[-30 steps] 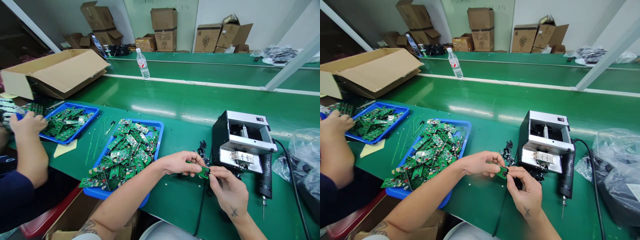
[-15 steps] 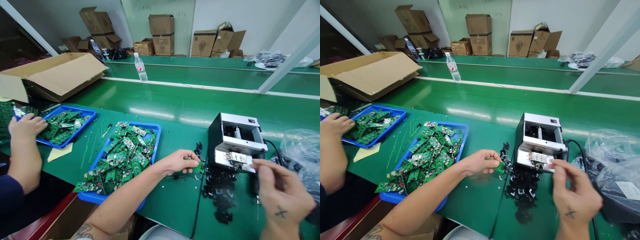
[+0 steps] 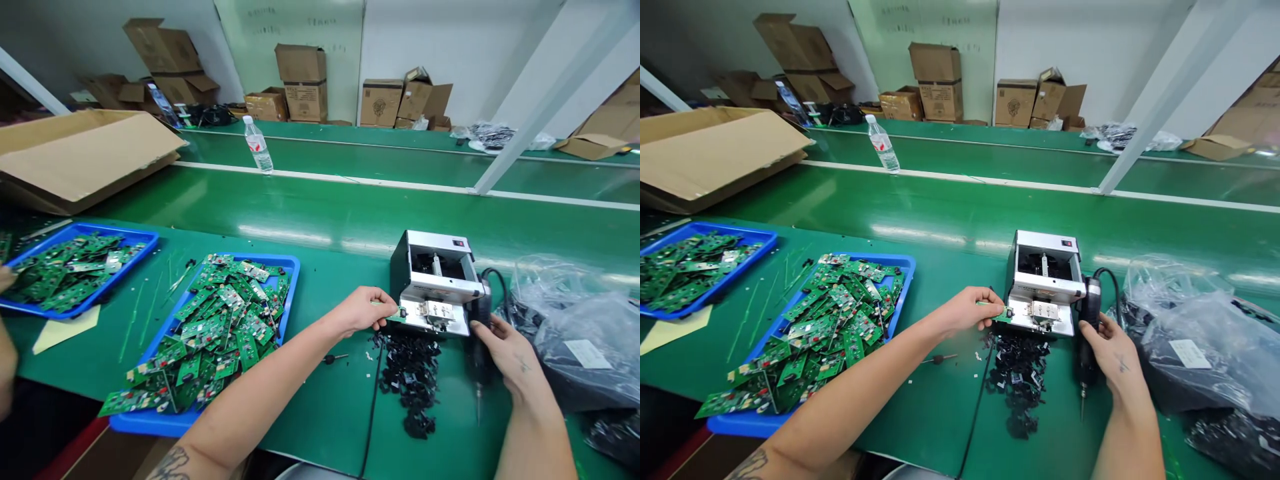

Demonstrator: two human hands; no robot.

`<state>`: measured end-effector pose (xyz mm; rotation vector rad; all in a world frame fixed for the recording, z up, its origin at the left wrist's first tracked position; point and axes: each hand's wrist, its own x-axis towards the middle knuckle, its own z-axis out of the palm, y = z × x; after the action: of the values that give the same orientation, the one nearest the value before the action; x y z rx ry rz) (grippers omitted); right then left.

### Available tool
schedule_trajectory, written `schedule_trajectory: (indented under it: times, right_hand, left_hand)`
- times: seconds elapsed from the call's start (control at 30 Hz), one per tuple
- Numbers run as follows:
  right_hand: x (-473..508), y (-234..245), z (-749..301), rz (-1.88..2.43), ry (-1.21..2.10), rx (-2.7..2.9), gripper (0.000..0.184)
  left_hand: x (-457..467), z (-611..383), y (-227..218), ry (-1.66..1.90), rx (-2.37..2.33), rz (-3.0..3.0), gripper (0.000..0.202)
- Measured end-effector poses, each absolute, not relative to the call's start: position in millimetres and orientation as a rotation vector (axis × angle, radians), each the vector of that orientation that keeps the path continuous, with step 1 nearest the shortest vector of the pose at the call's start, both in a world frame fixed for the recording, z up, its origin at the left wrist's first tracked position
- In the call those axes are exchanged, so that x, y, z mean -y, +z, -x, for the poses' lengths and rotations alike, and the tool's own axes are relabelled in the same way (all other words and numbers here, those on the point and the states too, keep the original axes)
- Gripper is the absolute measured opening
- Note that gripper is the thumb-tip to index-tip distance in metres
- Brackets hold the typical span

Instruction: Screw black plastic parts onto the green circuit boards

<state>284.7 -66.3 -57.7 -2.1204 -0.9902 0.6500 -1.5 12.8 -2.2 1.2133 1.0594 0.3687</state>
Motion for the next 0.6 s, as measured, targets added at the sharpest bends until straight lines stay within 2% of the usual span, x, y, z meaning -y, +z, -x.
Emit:
schedule_trajectory:
  times: [0.1,0.2,0.27,0.4,0.6]
  right_hand:
    - [72,-43,-279,1.752,0.843,0.837,0.058]
    - [80,-19,-267,1.167,1.010,0.566,0.044]
    - [85,-2,-260,0.854,1.079,0.443,0.041]
    - [89,31,-252,0.733,0.983,0.524,0.037]
    - [66,72,-229,0.749,0.842,0.827,0.046]
  left_hand:
    - [-12,3,-2,0.368,-1.062,-1.233,0.020]
    - [-11,2,1,0.358,-1.075,-1.244,0.021]
    - [-10,2,3,0.345,-1.076,-1.246,0.021]
    - [-8,1,7,0.317,-1.054,-1.205,0.022]
    - [-7,1,7,0.321,-1.041,-1.167,0.023]
